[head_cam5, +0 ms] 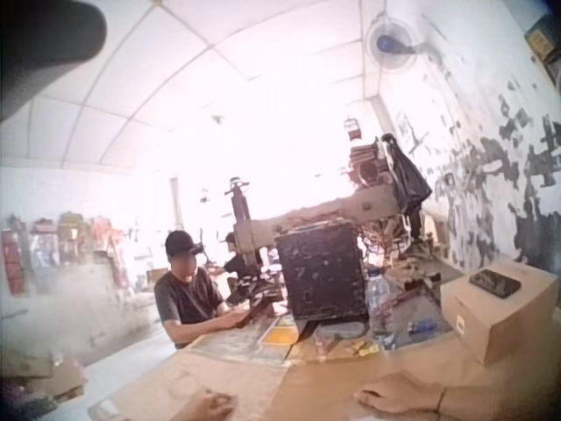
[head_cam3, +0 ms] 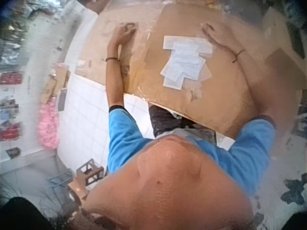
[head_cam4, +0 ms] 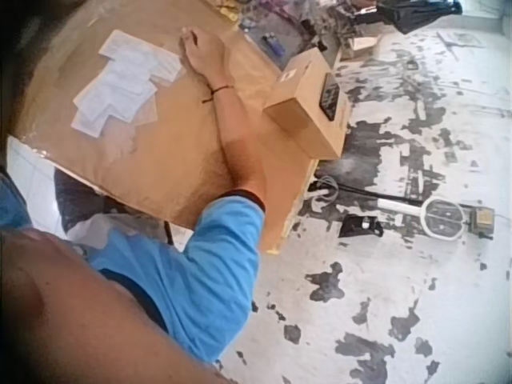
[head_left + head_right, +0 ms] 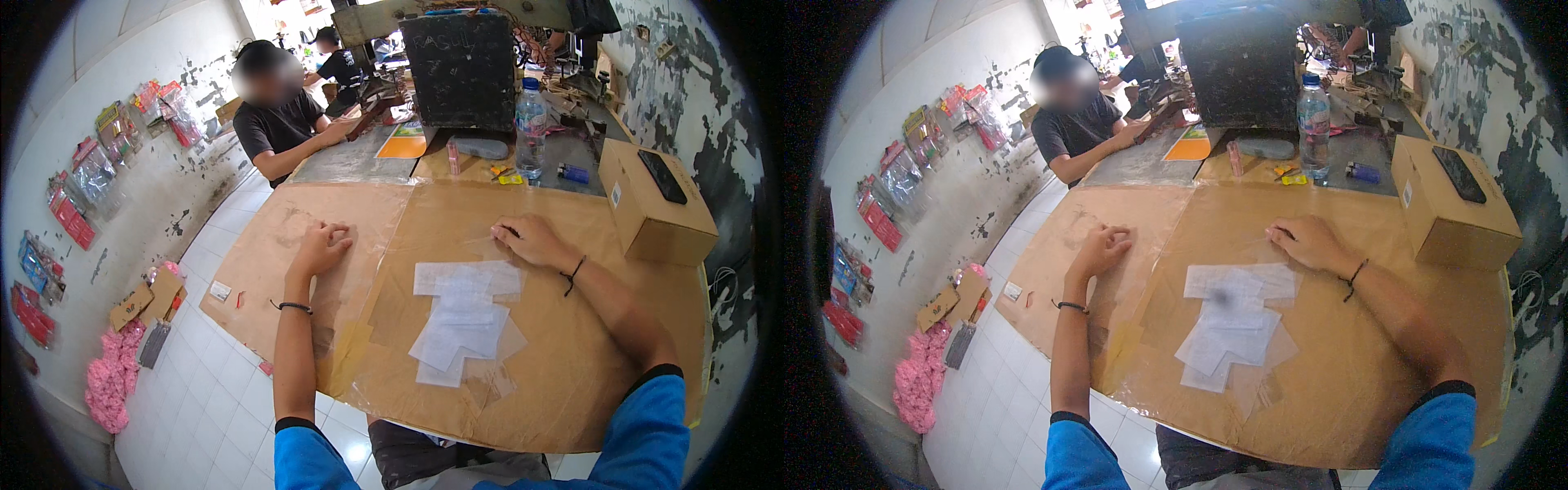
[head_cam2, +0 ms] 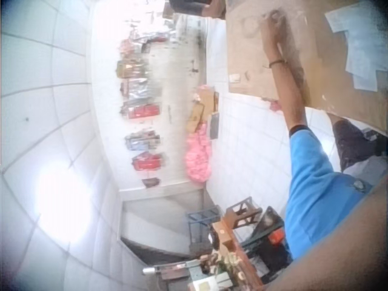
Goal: The person aligns and stacks thin, transparent plastic sheets on a wooden board by hand. They pick up several individual sheets from a pile and organize them into a stack before setting them aside.
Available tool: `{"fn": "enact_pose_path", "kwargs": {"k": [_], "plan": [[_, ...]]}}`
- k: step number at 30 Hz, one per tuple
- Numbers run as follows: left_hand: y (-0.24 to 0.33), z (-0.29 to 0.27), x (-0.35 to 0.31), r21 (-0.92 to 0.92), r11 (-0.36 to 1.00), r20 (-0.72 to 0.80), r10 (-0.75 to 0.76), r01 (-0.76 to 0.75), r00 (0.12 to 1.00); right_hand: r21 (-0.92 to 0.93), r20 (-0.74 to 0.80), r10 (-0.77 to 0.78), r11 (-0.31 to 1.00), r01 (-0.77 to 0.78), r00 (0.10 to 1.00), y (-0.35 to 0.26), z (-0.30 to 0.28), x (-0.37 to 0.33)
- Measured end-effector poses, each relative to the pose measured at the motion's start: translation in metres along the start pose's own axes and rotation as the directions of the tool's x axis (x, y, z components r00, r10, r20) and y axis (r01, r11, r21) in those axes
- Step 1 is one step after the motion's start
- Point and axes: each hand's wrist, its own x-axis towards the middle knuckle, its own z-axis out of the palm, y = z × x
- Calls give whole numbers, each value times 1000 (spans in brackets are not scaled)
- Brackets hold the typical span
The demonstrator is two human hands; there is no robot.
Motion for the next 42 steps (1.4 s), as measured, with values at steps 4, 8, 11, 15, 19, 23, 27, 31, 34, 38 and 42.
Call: {"fn": "enact_pose_path", "kwargs": {"k": [4,8,11,15,19,23,27,31,34,38,42], "plan": [[-13,6,-2,213,968,-78,-118,132,990,-39,-8,-24,999,23,1000,5,2,0],[-15,1,-4,227,924,-3,-316,309,949,-41,-5,-30,999,30,1000,6,3,2],[-21,-3,-7,233,883,-12,-417,408,909,-42,6,-24,999,24,1000,0,-1,2],[-31,-10,-8,239,834,15,-516,498,857,-49,-6,-42,998,42,999,-1,-1,1],[-29,-10,-7,232,841,43,-510,488,859,-45,36,7,999,-5,999,-2,-3,1],[-32,-10,-7,213,845,33,-508,491,861,-41,36,18,999,-16,999,-5,-4,1],[-40,-8,-7,208,851,22,-498,483,867,-22,14,16,1000,-16,1000,-7,-2,0],[-37,-7,-5,199,858,40,-490,474,871,-23,21,24,999,-23,1000,-6,-3,0],[-38,-8,-5,196,854,53,-500,482,865,-22,15,13,1000,-12,1000,-4,-2,1],[-40,-1,-3,165,843,15,-521,512,853,-34,7,13,999,-13,1000,-6,-2,1],[-50,1,-2,162,852,-13,-502,497,865,-29,5,1,1000,-1,1000,-6,0,3]]}}
